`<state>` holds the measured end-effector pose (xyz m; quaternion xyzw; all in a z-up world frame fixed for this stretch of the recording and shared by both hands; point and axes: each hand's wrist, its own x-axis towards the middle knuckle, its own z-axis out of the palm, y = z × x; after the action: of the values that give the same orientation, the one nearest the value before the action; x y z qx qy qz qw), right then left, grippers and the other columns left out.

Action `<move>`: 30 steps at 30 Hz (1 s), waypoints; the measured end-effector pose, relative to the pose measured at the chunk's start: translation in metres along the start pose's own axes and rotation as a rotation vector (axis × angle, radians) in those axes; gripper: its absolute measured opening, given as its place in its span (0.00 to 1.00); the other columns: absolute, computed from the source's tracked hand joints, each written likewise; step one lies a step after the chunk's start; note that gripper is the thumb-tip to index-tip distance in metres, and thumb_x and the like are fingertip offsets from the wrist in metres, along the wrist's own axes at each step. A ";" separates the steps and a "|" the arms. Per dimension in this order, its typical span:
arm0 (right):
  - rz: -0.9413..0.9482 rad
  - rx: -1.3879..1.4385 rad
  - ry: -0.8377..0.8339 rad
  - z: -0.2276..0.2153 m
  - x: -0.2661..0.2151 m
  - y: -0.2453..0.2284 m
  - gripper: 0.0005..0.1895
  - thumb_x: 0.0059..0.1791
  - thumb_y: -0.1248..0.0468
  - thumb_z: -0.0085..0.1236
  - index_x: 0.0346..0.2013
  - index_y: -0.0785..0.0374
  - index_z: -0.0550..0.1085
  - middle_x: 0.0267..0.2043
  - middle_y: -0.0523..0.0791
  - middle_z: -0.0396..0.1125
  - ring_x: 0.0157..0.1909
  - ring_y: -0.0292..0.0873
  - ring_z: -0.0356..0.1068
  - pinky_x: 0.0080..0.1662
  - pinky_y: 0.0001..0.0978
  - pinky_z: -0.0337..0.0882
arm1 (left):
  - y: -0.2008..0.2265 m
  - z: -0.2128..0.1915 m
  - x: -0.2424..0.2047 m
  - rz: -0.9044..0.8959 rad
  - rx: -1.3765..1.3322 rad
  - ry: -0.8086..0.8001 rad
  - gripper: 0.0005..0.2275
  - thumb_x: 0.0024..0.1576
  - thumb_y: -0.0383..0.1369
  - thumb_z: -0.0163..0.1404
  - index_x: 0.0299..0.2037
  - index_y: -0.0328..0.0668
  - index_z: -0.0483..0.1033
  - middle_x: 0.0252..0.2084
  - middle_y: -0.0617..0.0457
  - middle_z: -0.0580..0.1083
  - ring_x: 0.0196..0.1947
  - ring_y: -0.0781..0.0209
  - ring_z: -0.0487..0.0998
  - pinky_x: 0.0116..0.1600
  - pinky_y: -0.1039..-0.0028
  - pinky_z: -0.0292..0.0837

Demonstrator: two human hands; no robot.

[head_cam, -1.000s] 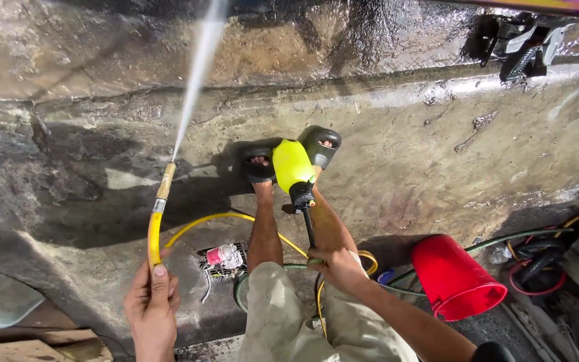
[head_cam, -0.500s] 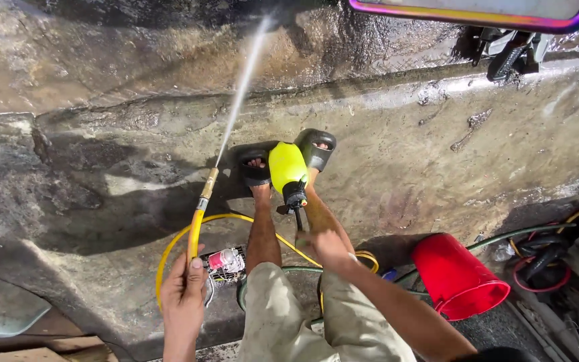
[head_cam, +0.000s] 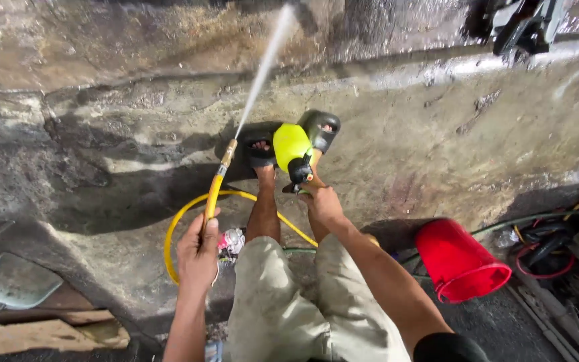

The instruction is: Rinsing a motorcycle with a high-pressure water hose and applying soap using a manual pump sprayer.

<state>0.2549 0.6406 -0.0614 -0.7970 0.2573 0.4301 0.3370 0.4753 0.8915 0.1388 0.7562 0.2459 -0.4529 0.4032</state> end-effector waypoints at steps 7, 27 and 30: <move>-0.130 -0.087 0.003 -0.003 -0.060 -0.049 0.11 0.47 0.47 0.62 0.43 0.39 0.83 0.28 0.48 0.77 0.33 0.60 0.77 0.42 0.55 0.79 | -0.008 0.000 0.000 0.053 0.039 0.029 0.13 0.65 0.37 0.47 0.53 0.45 0.82 0.20 0.50 0.70 0.20 0.60 0.65 0.32 0.70 0.63; 0.502 1.285 0.274 0.101 0.002 -0.070 0.44 0.37 0.60 0.75 0.61 0.57 0.59 0.58 0.50 0.63 0.51 0.45 0.73 0.51 0.41 0.75 | -0.026 -0.020 0.007 -0.087 -0.195 -0.047 0.17 0.64 0.39 0.46 0.60 0.44 0.78 0.23 0.59 0.60 0.21 0.71 0.56 0.24 0.81 0.52; 0.544 1.412 0.206 0.095 0.054 -0.084 0.23 0.41 0.65 0.72 0.50 0.59 0.75 0.48 0.44 0.73 0.51 0.42 0.70 0.50 0.38 0.71 | -0.034 -0.026 0.009 -0.075 -0.213 -0.004 0.17 0.64 0.38 0.46 0.60 0.42 0.79 0.24 0.57 0.62 0.23 0.70 0.58 0.24 0.79 0.51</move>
<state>0.2920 0.7604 -0.1198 -0.3371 0.6886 0.1550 0.6230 0.4674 0.9323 0.1249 0.6982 0.3199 -0.4406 0.4648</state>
